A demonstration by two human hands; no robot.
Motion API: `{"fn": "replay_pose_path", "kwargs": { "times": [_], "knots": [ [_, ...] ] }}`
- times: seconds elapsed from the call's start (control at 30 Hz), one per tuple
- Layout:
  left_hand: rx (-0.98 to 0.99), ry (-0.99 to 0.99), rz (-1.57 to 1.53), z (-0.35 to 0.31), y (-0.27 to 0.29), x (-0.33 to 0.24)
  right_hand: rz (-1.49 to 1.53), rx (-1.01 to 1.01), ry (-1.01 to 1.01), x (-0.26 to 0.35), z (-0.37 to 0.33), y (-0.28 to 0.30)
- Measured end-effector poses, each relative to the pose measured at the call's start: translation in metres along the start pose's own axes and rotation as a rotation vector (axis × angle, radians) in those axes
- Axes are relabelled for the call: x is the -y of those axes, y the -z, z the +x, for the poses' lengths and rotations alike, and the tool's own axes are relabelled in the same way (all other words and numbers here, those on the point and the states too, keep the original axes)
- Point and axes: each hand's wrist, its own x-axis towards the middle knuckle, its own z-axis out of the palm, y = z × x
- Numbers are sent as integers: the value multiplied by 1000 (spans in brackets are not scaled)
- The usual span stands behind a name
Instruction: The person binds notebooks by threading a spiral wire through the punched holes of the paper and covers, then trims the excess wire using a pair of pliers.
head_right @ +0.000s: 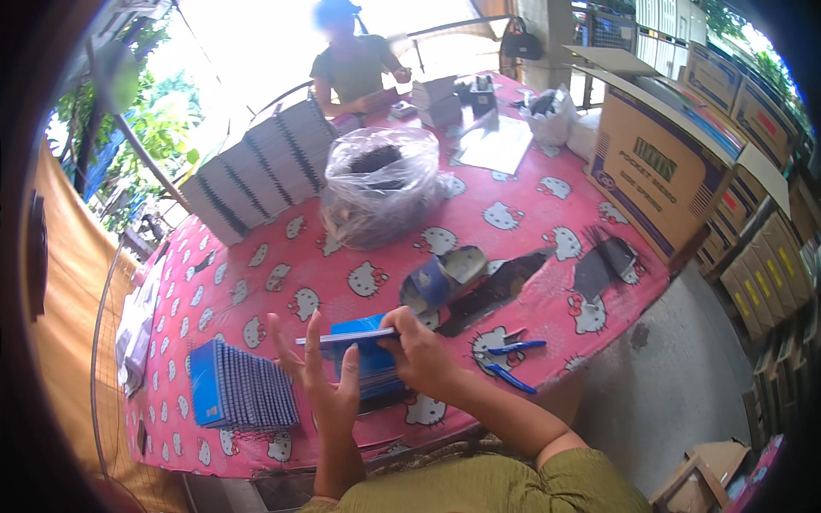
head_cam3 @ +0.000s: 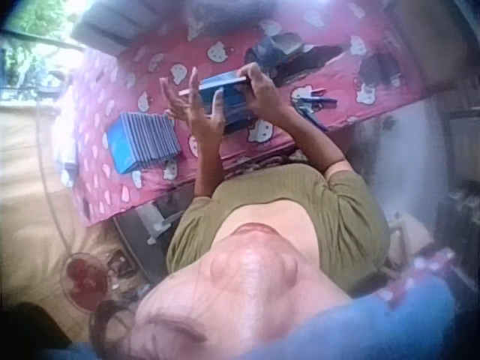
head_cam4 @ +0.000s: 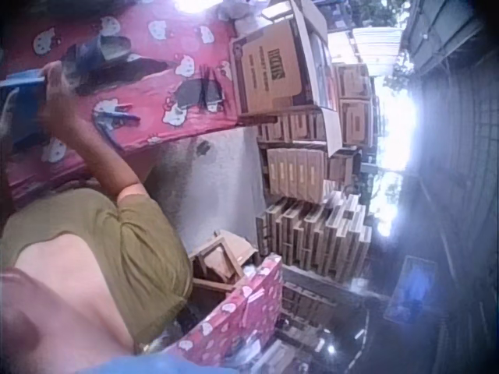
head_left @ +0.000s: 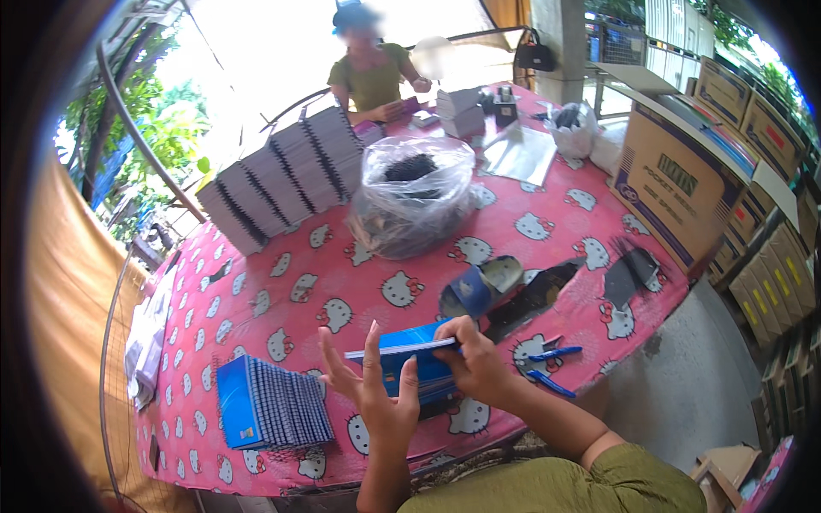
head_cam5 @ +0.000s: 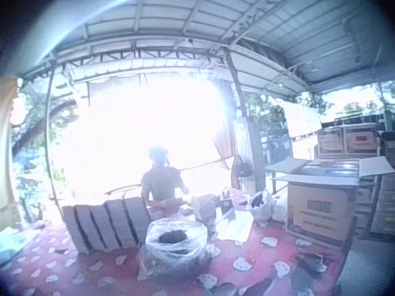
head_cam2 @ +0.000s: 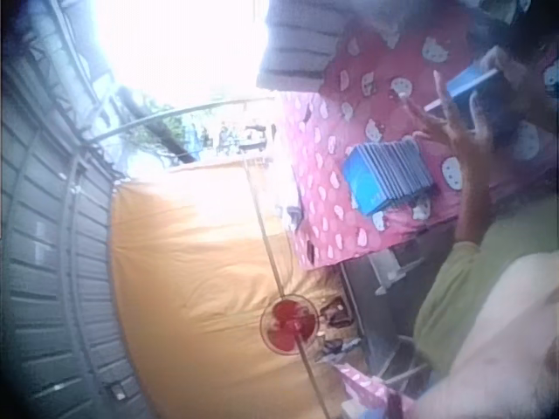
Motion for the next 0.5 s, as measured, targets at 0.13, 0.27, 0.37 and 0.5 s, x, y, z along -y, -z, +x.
{"fn": "replay_pose_path", "kwargs": {
  "times": [0.13,0.27,0.37,0.5],
  "knots": [
    [68,-161,24,0,-20,9,-186,38,217,2,6,23],
    [57,-182,-42,11,-19,3,-598,-159,41,-37,27,132],
    [20,-220,4,16,-21,-6,-1252,-490,-362,-94,12,261],
    [-5,-224,-89,18,-19,3,-1367,-475,-709,-115,-6,300]
  ]
}}
